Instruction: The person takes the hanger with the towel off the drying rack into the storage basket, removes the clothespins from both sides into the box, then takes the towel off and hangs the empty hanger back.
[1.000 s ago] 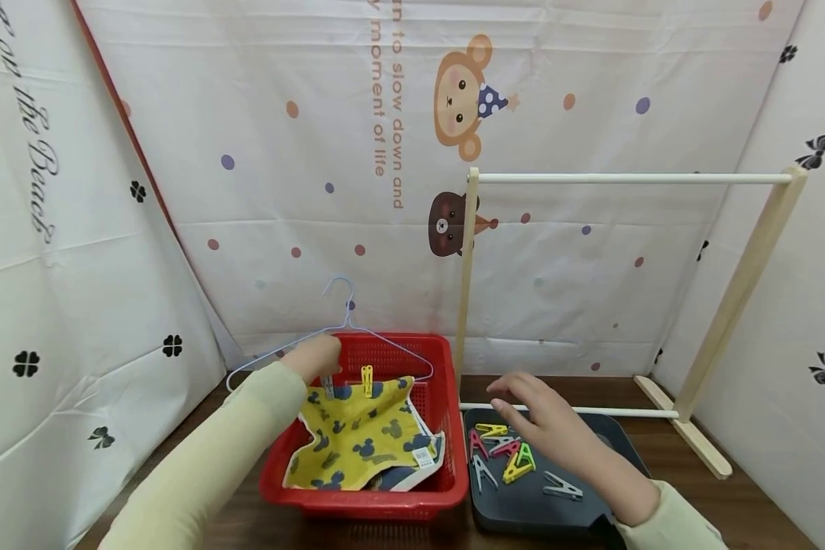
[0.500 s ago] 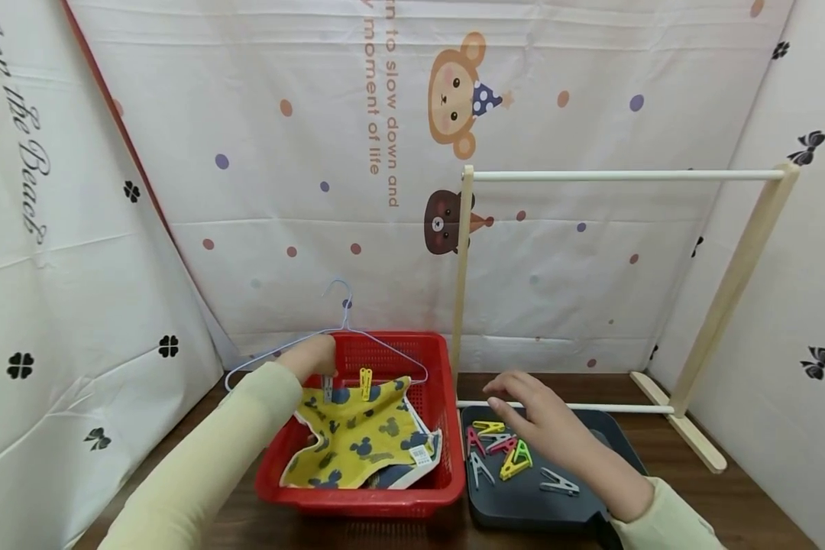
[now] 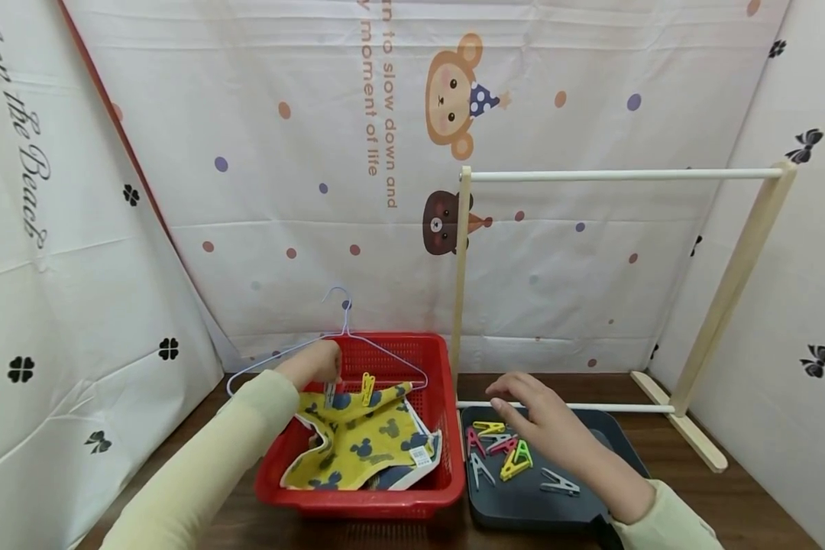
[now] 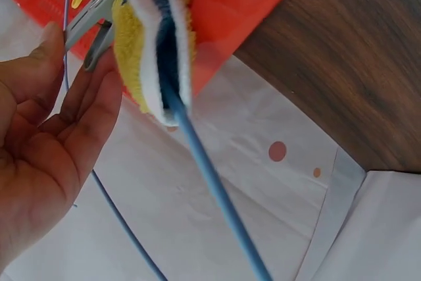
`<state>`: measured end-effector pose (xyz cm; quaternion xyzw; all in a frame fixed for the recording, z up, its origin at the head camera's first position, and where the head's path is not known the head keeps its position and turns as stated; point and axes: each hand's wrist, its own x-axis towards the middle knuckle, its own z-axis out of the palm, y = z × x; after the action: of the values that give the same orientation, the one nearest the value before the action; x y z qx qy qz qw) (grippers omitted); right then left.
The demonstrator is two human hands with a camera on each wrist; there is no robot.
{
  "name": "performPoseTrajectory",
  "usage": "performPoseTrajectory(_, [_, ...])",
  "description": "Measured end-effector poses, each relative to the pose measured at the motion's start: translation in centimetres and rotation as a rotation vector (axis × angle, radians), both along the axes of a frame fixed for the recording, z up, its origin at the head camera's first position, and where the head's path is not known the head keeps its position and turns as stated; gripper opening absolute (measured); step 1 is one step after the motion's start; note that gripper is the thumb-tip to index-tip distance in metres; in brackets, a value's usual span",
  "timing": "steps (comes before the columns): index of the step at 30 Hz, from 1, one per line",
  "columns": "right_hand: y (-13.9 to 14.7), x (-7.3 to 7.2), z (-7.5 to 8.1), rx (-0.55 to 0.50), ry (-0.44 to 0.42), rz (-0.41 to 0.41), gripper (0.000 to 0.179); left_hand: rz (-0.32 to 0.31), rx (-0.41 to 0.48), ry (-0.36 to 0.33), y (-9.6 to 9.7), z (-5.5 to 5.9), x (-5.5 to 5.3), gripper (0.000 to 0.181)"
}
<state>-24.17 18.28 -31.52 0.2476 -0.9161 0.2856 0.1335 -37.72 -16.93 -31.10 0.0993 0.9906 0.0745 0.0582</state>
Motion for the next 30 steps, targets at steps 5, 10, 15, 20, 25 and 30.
performPoseTrajectory(5, [0.06,0.02,0.05,-0.013,-0.014,-0.001,0.020,-0.001,0.021,0.043,-0.09,-0.11,0.06,0.010])
performPoseTrajectory(10, [-0.01,0.02,0.03,-0.014,-0.008,0.011,0.020,-0.017,0.040,0.064,-0.23,-0.28,0.19,0.010])
performPoseTrajectory(15, [0.00,-0.08,0.06,-0.021,-0.018,0.003,0.021,-0.070,0.069,0.118,-0.49,-0.13,0.37,0.013])
performPoseTrajectory(20, [0.11,-0.24,0.00,-0.028,-0.042,-0.011,0.022,-0.095,0.095,0.175,-0.70,0.07,0.72,0.021])
performPoseTrajectory(25, [0.20,-0.32,-0.15,-0.034,-0.049,-0.007,0.022,-0.087,0.107,0.201,-0.66,0.19,0.90,0.024])
performPoseTrajectory(30, [0.12,-0.41,-0.22,-0.036,-0.051,-0.010,0.023,-0.103,0.118,0.209,-0.70,0.45,0.87,0.017])
